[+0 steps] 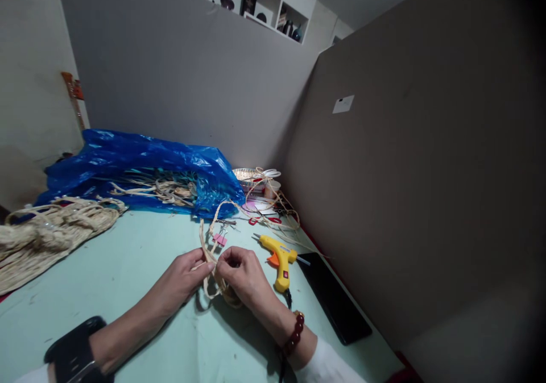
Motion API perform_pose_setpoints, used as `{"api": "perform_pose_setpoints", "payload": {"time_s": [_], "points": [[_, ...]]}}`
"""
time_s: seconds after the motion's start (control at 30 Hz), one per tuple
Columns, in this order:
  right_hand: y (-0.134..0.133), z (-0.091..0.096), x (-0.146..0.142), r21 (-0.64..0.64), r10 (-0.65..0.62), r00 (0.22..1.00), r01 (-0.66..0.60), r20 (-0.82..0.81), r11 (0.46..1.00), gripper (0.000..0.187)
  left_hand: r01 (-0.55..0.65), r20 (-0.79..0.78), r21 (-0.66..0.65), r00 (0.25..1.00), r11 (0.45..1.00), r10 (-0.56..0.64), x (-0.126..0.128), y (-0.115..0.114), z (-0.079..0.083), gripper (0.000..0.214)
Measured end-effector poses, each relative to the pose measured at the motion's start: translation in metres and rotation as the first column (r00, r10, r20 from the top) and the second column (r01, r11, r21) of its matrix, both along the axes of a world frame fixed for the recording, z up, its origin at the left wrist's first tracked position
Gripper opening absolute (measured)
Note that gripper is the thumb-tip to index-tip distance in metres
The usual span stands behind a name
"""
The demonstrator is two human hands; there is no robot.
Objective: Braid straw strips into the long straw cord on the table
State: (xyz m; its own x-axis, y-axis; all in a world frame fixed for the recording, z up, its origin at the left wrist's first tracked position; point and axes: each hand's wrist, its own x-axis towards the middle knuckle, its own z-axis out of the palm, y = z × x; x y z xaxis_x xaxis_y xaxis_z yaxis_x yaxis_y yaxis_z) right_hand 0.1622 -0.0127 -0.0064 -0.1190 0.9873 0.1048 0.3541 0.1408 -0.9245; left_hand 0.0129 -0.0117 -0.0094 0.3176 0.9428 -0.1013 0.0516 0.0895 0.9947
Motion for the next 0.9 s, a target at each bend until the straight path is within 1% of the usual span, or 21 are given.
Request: {"api": "perform_pose_setpoints", "payload": {"time_s": [0.07, 0.13, 0.2, 0.27, 0.33, 0.4, 0.47, 0.5, 0.57, 0.63, 0.67, 0.77, 0.83, 0.9], "points": [[-0.0012, 0.001, -0.0006, -0.032, 0.008, 0.998, -0.01, -0.066, 0.999, 0.007, 0.002, 0.011, -0.019, 1.0, 1.0, -0.002, 0.0005, 0.0004, -0.0003, 0.047], [-0.0031, 0.0015, -0.0014, -0.092, 0.018, 0.986, -0.033, -0.167, 0.995, 0.006, -0.001, 0.019, -0.03, 1.0, 1.0, 0.002, 0.0007, 0.0016, -0.0011, 0.051], [-0.0053, 0.0015, -0.0022, -0.176, 0.03, 0.956, -0.084, -0.291, 0.981, 0.007, 0.004, 0.033, -0.043, 0.999, 0.999, -0.003, 0.0004, 0.0029, -0.0021, 0.05], [-0.0069, 0.0015, -0.003, -0.225, 0.028, 0.92, -0.125, -0.391, 0.966, 0.009, 0.023, 0.049, -0.049, 0.999, 0.999, -0.02, -0.0002, 0.004, -0.0028, 0.047], [-0.0075, 0.0019, -0.0031, -0.236, 0.02, 0.901, -0.135, -0.433, 0.962, 0.01, 0.044, 0.063, -0.045, 0.997, 0.998, -0.042, -0.0008, 0.0043, -0.0034, 0.042], [-0.007, 0.0029, -0.0024, -0.237, 0.017, 0.904, -0.131, -0.428, 0.963, 0.011, 0.053, 0.072, -0.042, 0.996, 0.998, -0.05, -0.0011, 0.0042, -0.004, 0.039], [-0.0057, 0.0043, -0.001, -0.206, 0.036, 0.931, -0.118, -0.363, 0.972, 0.012, 0.044, 0.072, -0.039, 0.997, 0.998, -0.041, -0.001, 0.0039, -0.0047, 0.038], [-0.0049, 0.0049, -0.0003, -0.16, 0.047, 0.954, -0.098, -0.297, 0.982, 0.012, 0.033, 0.068, -0.034, 0.997, 0.999, -0.03, -0.001, 0.0039, -0.0049, 0.038], [-0.0038, 0.0058, 0.001, -0.042, 0.049, 0.992, -0.054, -0.117, 0.998, 0.011, 0.013, 0.045, -0.007, 0.999, 1.0, -0.012, -0.0013, 0.0039, -0.005, 0.036], [-0.0038, 0.0056, 0.0012, 0.044, 0.029, 0.998, -0.031, 0.051, 0.999, 0.009, 0.015, 0.019, 0.038, 1.0, 0.999, -0.015, -0.002, 0.0042, -0.0045, 0.028], [-0.0043, 0.0051, 0.0007, 0.064, 0.023, 0.994, -0.03, 0.108, 0.998, 0.008, 0.023, 0.013, 0.063, 1.0, 0.998, -0.024, -0.0024, 0.0044, -0.0039, 0.024], [-0.006, 0.0022, -0.0015, 0.106, -0.001, 0.976, -0.023, 0.218, 0.994, 0.008, 0.063, 0.037, 0.117, 0.997, 0.991, -0.068, -0.0031, 0.0041, -0.0016, 0.015], [-0.0055, 0.0004, -0.0015, 0.179, -0.072, 0.959, 0.023, 0.272, 0.984, 0.008, 0.083, 0.059, 0.116, 0.994, 0.99, -0.091, -0.0026, 0.0031, -0.0002, 0.014], [-0.0024, -0.0005, 0.0013, 0.235, -0.154, 0.955, 0.093, 0.255, 0.968, 0.007, 0.087, 0.067, 0.087, 0.993, 0.992, -0.093, -0.0016, 0.0017, 0.0007, 0.015]]}}
